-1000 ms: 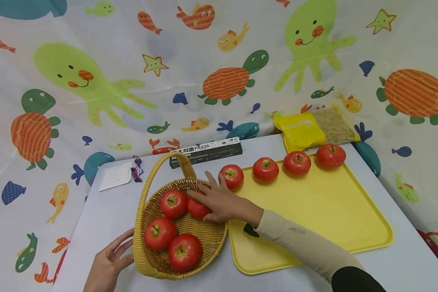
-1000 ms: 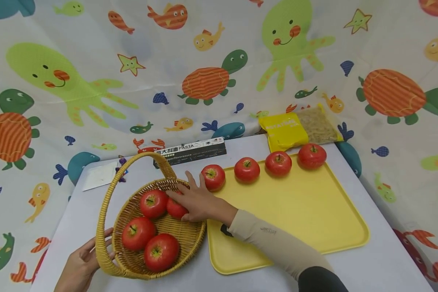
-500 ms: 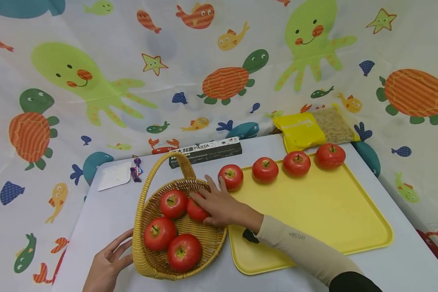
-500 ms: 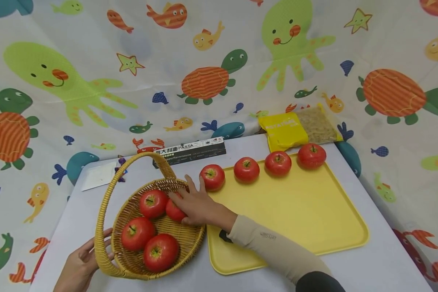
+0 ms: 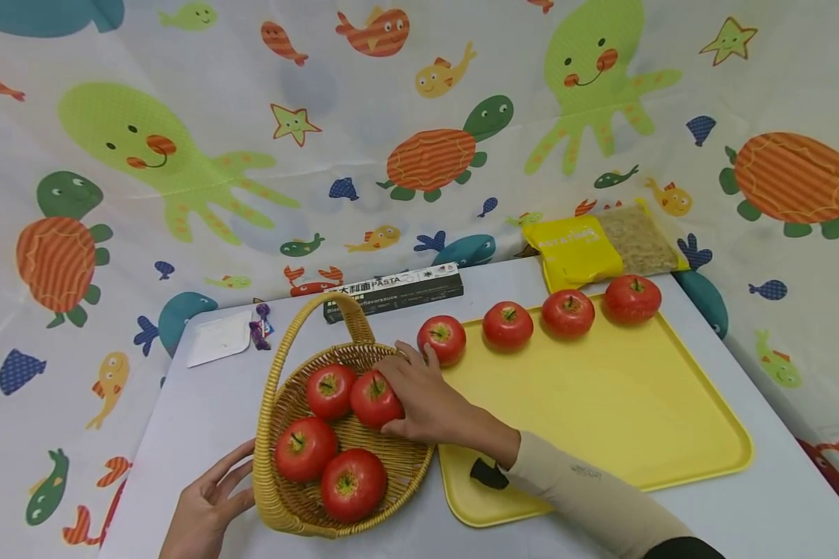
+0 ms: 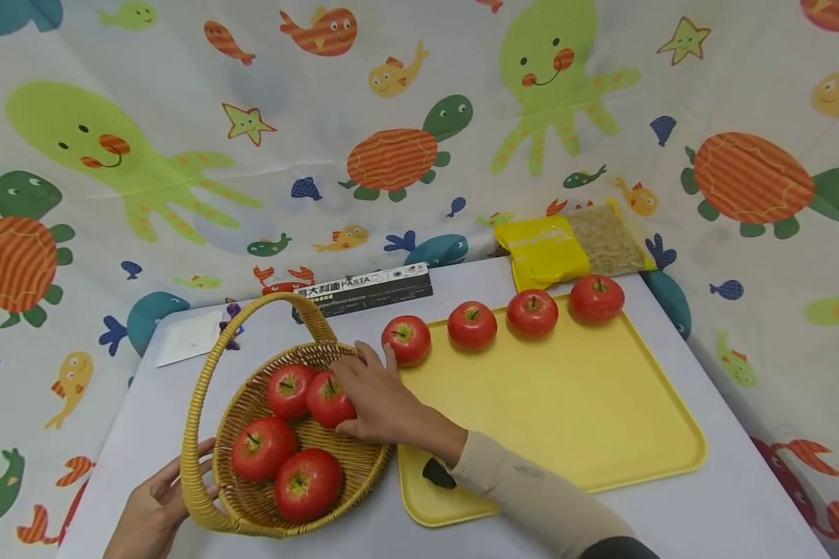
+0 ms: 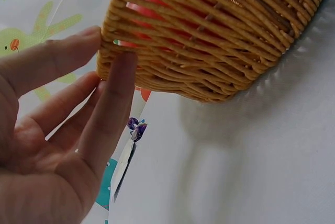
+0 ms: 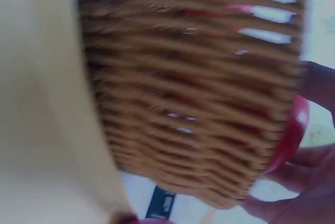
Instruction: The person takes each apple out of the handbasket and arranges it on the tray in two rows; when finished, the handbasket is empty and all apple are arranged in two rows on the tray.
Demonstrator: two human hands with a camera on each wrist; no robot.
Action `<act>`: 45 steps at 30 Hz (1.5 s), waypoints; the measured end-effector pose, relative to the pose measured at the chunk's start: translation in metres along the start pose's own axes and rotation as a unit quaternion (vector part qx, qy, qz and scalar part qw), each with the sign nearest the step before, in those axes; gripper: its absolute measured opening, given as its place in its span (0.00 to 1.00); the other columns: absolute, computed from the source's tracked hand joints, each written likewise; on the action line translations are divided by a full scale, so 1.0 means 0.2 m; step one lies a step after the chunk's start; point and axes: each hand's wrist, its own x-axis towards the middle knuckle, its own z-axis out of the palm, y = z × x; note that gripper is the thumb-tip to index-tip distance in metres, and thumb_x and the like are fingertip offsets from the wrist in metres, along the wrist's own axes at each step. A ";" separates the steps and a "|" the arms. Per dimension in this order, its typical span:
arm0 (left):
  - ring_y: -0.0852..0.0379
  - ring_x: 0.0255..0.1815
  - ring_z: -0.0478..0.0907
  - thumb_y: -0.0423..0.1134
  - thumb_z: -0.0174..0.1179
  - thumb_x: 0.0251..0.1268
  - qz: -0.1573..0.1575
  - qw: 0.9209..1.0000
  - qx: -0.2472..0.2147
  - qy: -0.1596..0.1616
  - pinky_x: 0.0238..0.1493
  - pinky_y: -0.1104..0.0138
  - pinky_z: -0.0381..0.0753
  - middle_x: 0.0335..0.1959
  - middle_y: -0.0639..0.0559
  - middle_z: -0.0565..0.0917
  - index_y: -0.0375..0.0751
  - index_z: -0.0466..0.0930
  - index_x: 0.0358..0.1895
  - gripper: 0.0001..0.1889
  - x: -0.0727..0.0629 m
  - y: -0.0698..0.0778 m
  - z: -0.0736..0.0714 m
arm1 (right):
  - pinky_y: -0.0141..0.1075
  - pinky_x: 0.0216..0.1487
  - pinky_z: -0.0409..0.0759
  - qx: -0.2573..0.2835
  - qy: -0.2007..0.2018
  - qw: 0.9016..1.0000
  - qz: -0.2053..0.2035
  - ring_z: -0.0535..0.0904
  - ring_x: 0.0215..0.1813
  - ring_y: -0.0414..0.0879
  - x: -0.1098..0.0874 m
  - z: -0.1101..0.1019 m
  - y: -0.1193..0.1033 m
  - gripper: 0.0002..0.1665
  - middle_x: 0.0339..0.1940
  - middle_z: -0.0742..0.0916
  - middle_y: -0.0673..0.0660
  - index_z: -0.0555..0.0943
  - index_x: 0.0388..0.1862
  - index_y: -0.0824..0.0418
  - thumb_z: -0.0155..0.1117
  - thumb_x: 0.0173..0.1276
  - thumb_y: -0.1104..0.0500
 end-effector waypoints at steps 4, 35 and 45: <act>0.80 0.54 0.76 0.38 0.75 0.59 -0.003 1.000 -0.001 -0.002 0.61 0.67 0.82 0.59 0.72 0.73 0.41 0.57 0.80 0.48 0.00 0.00 0.01 | 0.60 0.78 0.58 0.104 0.040 0.993 0.025 0.60 0.78 0.55 -0.04 -0.08 -0.03 0.47 0.69 0.76 0.55 0.69 0.72 0.57 0.81 0.57 0.51; 0.82 0.53 0.75 0.42 0.75 0.60 -0.029 1.000 0.005 -0.001 0.62 0.68 0.81 0.67 0.66 0.69 0.44 0.56 0.81 0.48 0.00 -0.01 -0.01 | 0.53 0.61 0.84 0.212 0.167 0.949 0.159 0.75 0.66 0.56 -0.37 -0.15 0.32 0.46 0.68 0.78 0.56 0.73 0.70 0.54 0.84 0.53 0.61; 0.79 0.55 0.77 0.36 0.72 0.63 0.007 1.000 -0.027 -0.008 0.57 0.71 0.83 0.53 0.78 0.77 0.37 0.55 0.80 0.46 0.00 -0.01 -0.01 | 0.55 0.64 0.80 0.228 0.116 0.949 0.182 0.75 0.64 0.55 -0.43 -0.02 0.34 0.47 0.65 0.79 0.58 0.72 0.70 0.58 0.84 0.52 0.62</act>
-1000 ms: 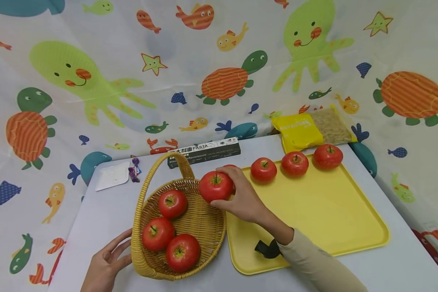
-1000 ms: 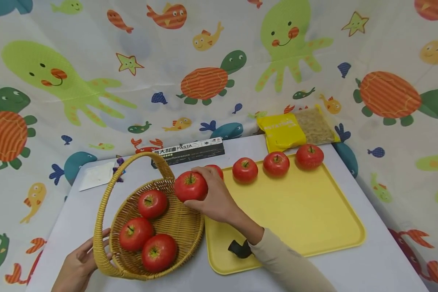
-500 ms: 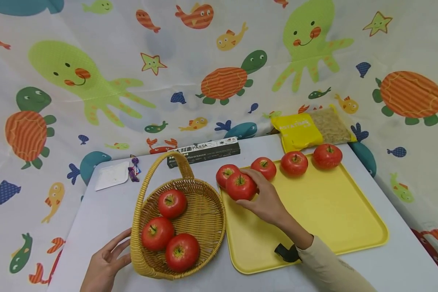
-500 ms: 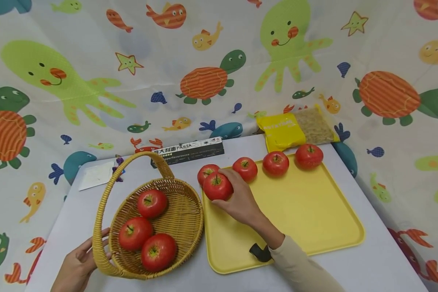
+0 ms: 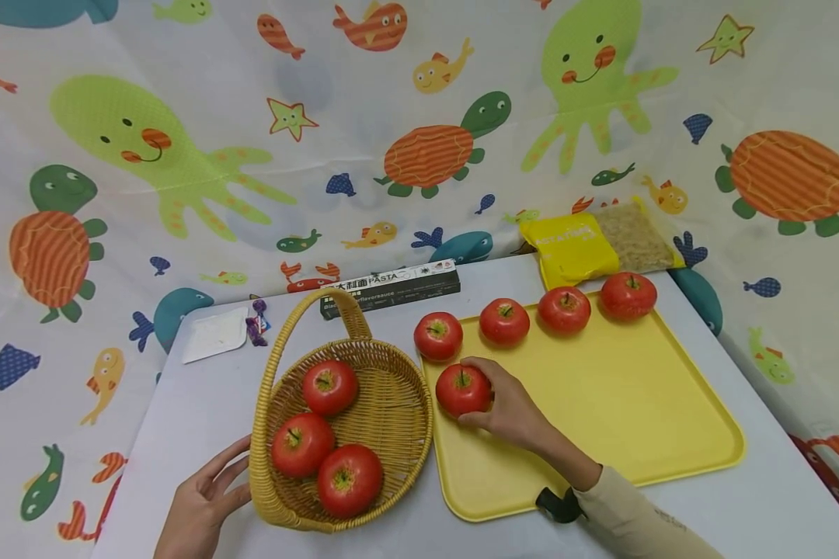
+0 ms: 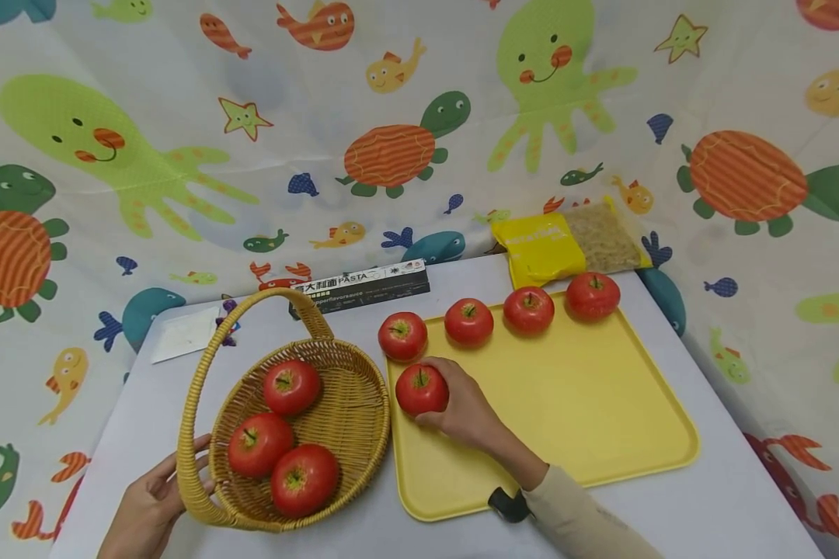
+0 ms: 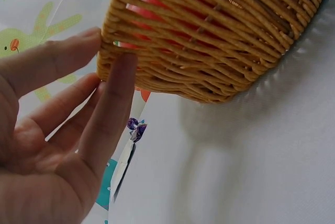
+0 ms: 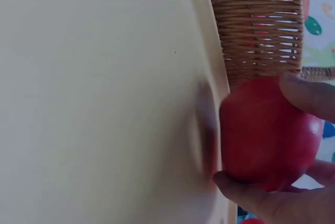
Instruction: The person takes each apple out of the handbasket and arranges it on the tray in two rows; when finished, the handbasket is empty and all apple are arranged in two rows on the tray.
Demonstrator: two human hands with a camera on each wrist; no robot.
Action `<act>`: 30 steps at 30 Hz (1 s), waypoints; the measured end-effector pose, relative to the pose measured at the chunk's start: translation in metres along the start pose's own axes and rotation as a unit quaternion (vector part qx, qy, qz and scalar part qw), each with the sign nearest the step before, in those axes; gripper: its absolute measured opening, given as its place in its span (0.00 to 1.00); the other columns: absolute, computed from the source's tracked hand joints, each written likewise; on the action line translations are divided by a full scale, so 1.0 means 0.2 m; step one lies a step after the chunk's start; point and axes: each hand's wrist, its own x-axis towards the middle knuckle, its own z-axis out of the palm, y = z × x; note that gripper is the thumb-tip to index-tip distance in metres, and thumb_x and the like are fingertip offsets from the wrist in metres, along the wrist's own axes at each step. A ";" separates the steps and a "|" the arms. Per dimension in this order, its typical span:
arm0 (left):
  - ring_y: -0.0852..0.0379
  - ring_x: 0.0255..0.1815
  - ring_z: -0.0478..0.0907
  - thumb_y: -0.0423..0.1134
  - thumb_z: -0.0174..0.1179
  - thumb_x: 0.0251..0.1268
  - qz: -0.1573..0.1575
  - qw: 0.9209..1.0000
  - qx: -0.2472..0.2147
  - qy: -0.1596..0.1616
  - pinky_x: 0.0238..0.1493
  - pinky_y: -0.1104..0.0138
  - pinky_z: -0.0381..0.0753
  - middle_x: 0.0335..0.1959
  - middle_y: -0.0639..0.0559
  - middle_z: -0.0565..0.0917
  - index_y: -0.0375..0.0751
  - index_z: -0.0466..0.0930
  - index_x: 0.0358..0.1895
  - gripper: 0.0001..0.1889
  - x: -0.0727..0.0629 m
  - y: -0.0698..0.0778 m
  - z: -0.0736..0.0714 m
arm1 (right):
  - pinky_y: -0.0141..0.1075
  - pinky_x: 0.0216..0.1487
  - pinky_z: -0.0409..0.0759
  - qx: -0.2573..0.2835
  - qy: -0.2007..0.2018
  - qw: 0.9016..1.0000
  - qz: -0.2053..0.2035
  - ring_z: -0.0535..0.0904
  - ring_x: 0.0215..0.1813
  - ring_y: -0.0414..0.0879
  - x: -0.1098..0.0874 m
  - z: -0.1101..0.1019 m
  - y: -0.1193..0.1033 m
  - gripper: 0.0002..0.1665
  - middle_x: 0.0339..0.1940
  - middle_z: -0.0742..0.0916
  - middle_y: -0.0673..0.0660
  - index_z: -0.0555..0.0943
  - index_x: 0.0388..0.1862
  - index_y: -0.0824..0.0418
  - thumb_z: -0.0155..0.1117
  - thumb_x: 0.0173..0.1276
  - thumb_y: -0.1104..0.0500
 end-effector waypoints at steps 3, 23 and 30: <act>0.79 0.54 0.77 0.35 0.71 0.64 0.000 1.000 0.000 0.000 0.57 0.71 0.83 0.52 0.79 0.77 0.36 0.54 0.80 0.46 0.00 0.00 0.00 | 0.55 0.65 0.78 0.001 -0.012 1.000 -0.012 0.75 0.64 0.55 0.00 0.01 0.01 0.46 0.64 0.79 0.58 0.72 0.69 0.59 0.84 0.52 0.63; 0.80 0.53 0.76 0.38 0.73 0.62 -0.022 1.000 0.021 0.003 0.60 0.71 0.81 0.60 0.72 0.74 0.41 0.54 0.81 0.47 0.01 0.01 0.00 | 0.55 0.69 0.75 -0.063 -0.098 0.993 -0.033 0.71 0.69 0.54 0.03 -0.01 0.00 0.52 0.71 0.74 0.58 0.66 0.76 0.60 0.82 0.55 0.61; 0.81 0.53 0.76 0.37 0.71 0.64 -0.026 0.999 0.023 0.005 0.60 0.71 0.81 0.61 0.71 0.73 0.42 0.54 0.81 0.46 0.00 0.01 0.01 | 0.55 0.71 0.73 -0.093 -0.137 0.985 -0.056 0.70 0.70 0.55 0.04 -0.04 -0.01 0.54 0.72 0.72 0.60 0.62 0.79 0.62 0.81 0.57 0.59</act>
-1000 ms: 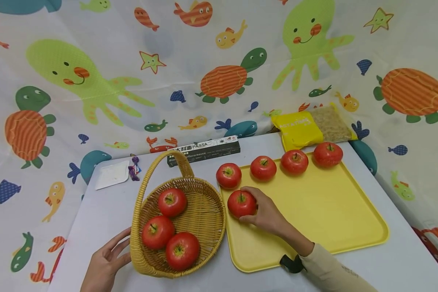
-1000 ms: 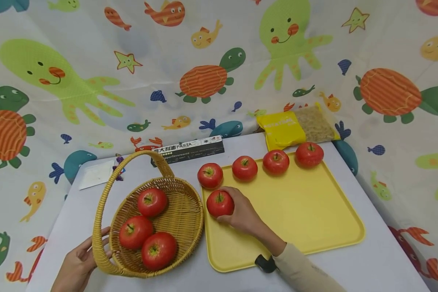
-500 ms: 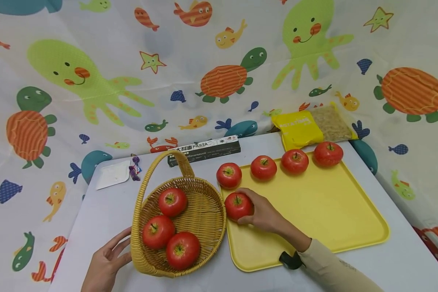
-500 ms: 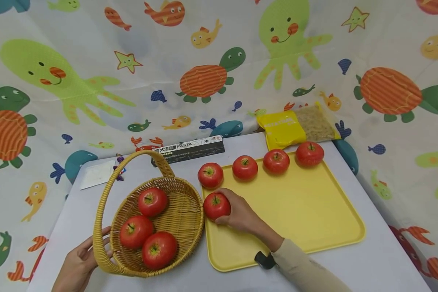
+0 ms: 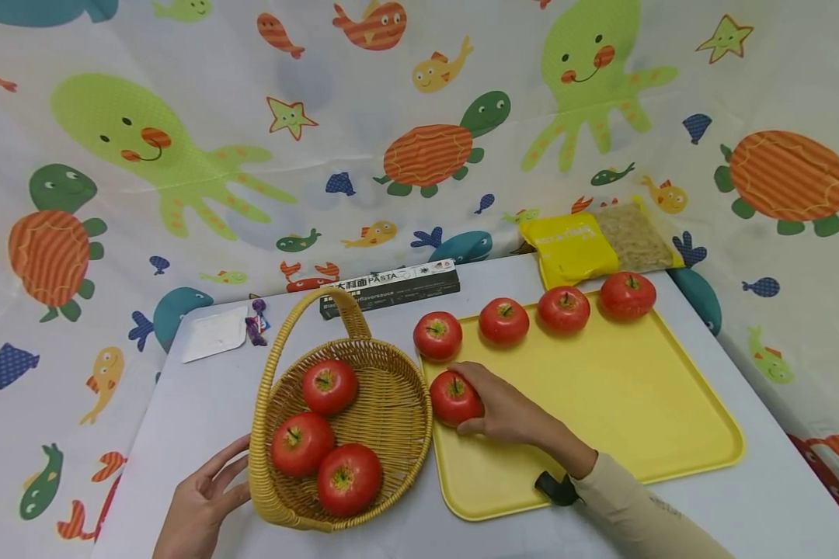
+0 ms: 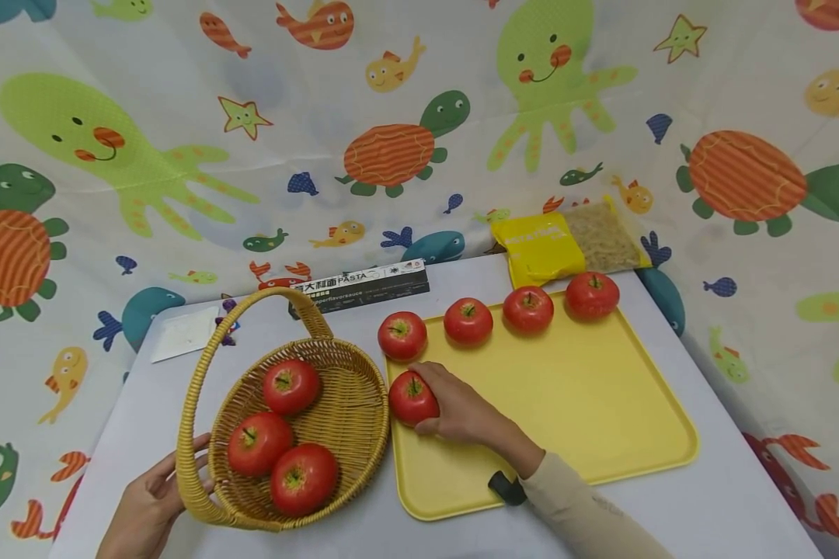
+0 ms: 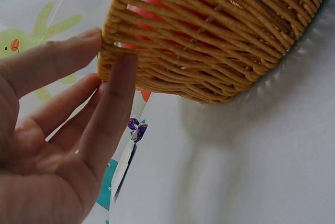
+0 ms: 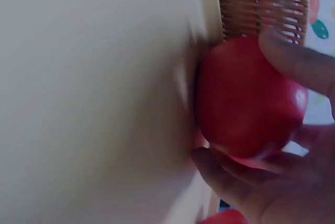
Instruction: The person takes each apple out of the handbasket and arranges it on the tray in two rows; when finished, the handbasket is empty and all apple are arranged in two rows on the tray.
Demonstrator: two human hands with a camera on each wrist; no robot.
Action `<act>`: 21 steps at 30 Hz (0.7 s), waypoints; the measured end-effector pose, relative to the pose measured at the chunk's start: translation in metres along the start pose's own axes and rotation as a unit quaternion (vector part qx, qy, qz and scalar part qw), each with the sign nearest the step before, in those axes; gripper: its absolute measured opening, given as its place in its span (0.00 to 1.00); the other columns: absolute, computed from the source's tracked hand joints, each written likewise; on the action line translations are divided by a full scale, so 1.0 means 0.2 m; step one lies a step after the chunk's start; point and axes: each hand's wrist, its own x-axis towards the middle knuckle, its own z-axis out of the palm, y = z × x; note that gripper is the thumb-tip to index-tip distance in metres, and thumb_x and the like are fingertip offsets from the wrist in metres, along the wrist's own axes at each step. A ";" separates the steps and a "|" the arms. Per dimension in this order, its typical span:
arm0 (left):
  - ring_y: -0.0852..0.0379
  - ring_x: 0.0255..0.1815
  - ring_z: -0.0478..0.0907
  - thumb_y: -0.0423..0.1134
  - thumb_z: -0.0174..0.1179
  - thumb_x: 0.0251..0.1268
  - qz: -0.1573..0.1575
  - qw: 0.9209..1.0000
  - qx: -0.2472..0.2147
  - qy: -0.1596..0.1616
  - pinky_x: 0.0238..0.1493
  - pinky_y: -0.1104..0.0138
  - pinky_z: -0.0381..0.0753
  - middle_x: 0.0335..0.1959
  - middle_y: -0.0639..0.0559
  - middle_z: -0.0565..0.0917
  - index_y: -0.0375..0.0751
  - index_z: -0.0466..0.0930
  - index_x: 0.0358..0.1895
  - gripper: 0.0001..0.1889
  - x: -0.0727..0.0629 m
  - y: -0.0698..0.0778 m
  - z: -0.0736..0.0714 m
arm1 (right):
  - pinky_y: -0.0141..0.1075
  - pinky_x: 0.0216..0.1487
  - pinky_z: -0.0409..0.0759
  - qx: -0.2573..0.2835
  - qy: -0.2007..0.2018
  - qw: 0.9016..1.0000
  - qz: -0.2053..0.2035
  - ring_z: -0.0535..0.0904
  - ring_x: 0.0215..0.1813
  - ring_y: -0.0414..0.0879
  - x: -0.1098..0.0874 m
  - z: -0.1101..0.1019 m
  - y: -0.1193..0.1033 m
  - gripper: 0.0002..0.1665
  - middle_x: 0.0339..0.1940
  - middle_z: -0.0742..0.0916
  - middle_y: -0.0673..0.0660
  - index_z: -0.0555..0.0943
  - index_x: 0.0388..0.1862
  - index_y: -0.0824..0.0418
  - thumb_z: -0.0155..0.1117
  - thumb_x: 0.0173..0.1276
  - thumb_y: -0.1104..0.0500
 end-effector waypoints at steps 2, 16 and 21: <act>0.80 0.53 0.76 0.36 0.71 0.64 0.000 1.000 -0.001 -0.001 0.60 0.70 0.81 0.61 0.70 0.73 0.41 0.54 0.81 0.46 0.00 0.00 0.00 | 0.56 0.74 0.70 -0.013 -0.014 1.000 -0.002 0.66 0.74 0.57 0.00 -0.03 -0.01 0.56 0.76 0.70 0.61 0.59 0.81 0.61 0.80 0.59 0.57; 0.79 0.54 0.77 0.35 0.73 0.61 0.022 0.999 -0.024 0.000 0.58 0.71 0.82 0.55 0.77 0.76 0.37 0.55 0.80 0.47 0.00 -0.01 -0.01 | 0.60 0.81 0.52 -0.102 -0.118 0.971 -0.180 0.44 0.84 0.58 0.23 -0.11 -0.44 0.52 0.84 0.56 0.60 0.56 0.84 0.44 0.74 0.67 0.49; 0.78 0.55 0.77 0.36 0.73 0.61 0.022 0.999 -0.025 0.001 0.58 0.72 0.82 0.56 0.76 0.76 0.38 0.56 0.80 0.46 0.00 0.00 0.00 | 0.49 0.83 0.52 -0.131 -0.223 0.940 -0.222 0.47 0.84 0.54 0.32 0.05 -0.51 0.52 0.83 0.60 0.56 0.56 0.84 0.45 0.73 0.67 0.56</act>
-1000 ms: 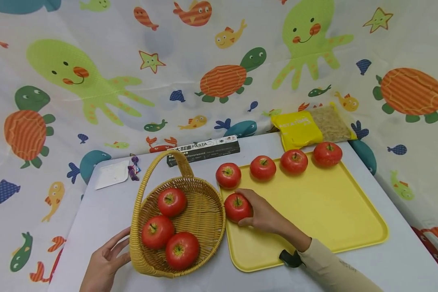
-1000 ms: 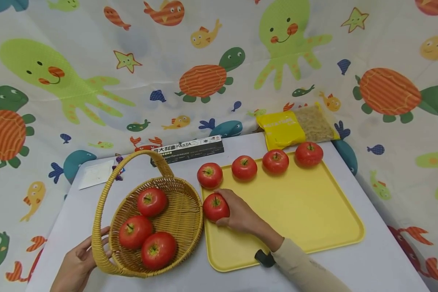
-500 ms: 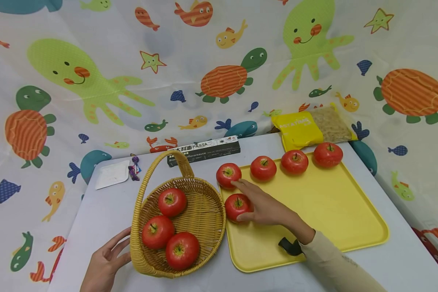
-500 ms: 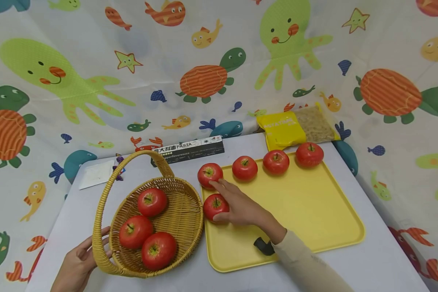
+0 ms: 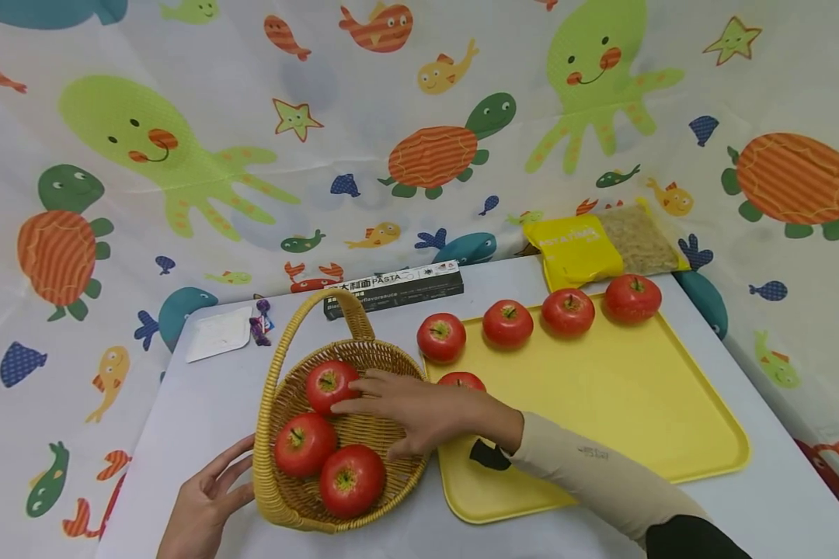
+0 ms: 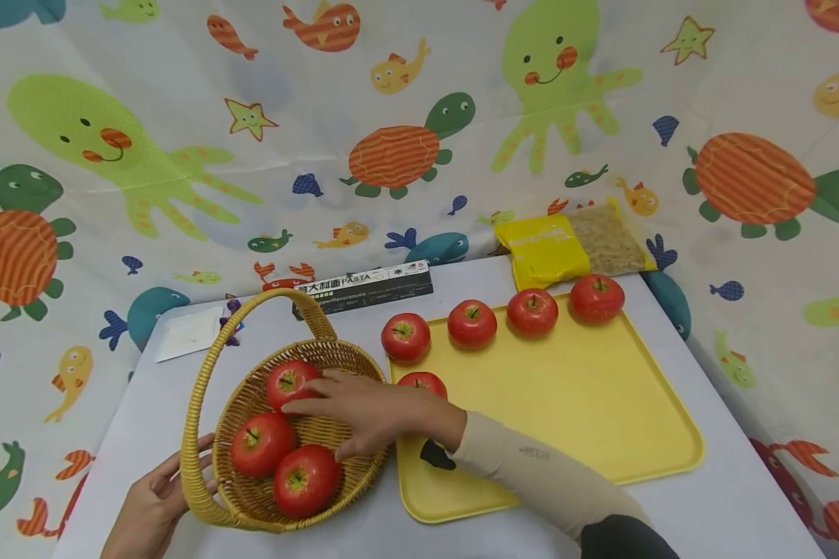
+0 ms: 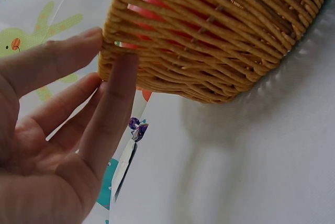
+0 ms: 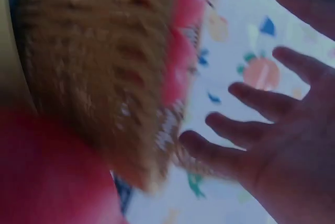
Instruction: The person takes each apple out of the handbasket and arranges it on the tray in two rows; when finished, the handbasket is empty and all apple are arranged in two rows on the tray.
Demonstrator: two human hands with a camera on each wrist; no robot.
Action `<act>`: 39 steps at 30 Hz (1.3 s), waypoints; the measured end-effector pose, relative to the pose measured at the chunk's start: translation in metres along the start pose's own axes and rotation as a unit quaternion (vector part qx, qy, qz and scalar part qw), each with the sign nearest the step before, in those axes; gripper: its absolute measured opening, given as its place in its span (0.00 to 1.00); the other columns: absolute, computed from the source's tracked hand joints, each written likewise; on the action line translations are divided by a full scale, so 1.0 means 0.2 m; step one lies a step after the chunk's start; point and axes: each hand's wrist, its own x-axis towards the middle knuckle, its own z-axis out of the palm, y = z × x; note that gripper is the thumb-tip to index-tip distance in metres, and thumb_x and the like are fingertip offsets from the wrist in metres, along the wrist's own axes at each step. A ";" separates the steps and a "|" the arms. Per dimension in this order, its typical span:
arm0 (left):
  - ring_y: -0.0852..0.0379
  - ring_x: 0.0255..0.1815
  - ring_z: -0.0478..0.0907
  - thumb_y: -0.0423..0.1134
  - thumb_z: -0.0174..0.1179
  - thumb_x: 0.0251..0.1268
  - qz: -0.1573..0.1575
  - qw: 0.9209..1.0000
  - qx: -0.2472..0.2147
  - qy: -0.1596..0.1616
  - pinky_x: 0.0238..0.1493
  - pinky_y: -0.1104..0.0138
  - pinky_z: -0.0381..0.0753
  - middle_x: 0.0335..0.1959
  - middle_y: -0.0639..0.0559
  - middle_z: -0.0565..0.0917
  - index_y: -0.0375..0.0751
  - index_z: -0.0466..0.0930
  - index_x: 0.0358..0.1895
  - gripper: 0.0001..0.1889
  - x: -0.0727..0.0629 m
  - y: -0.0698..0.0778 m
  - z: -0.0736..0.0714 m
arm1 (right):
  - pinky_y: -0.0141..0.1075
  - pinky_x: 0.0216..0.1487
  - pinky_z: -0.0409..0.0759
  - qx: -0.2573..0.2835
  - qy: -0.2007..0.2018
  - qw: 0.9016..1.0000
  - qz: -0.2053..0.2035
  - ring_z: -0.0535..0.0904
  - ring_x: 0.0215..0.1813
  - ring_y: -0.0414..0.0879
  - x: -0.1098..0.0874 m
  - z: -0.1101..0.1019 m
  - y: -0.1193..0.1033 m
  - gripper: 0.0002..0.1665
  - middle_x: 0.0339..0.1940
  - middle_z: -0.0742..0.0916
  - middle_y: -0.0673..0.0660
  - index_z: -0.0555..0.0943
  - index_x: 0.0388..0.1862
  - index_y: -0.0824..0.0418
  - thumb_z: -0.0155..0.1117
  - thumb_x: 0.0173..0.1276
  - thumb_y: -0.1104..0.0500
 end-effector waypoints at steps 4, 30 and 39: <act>0.80 0.55 0.76 0.37 0.74 0.60 -0.015 1.000 0.009 0.002 0.59 0.71 0.81 0.58 0.75 0.74 0.40 0.56 0.80 0.47 0.00 0.00 0.00 | 0.40 0.82 0.52 -0.004 -0.068 0.997 -0.022 0.53 0.82 0.48 0.08 0.08 0.00 0.51 0.81 0.63 0.55 0.58 0.83 0.47 0.72 0.66 0.60; 0.82 0.53 0.75 0.40 0.74 0.60 -0.032 0.999 0.029 0.001 0.62 0.67 0.81 0.69 0.63 0.70 0.44 0.55 0.81 0.49 0.00 0.01 0.00 | 0.26 0.72 0.63 0.047 -0.076 0.995 -0.033 0.65 0.71 0.34 0.17 0.30 0.02 0.47 0.72 0.71 0.50 0.64 0.78 0.49 0.76 0.64 0.60; 0.81 0.53 0.75 0.40 0.74 0.61 -0.029 0.999 0.029 0.001 0.61 0.67 0.82 0.69 0.61 0.71 0.43 0.56 0.81 0.47 0.00 0.01 0.00 | 0.25 0.73 0.63 0.057 -0.043 0.997 -0.026 0.66 0.72 0.34 0.16 0.30 0.03 0.47 0.72 0.73 0.48 0.65 0.77 0.54 0.78 0.62 0.55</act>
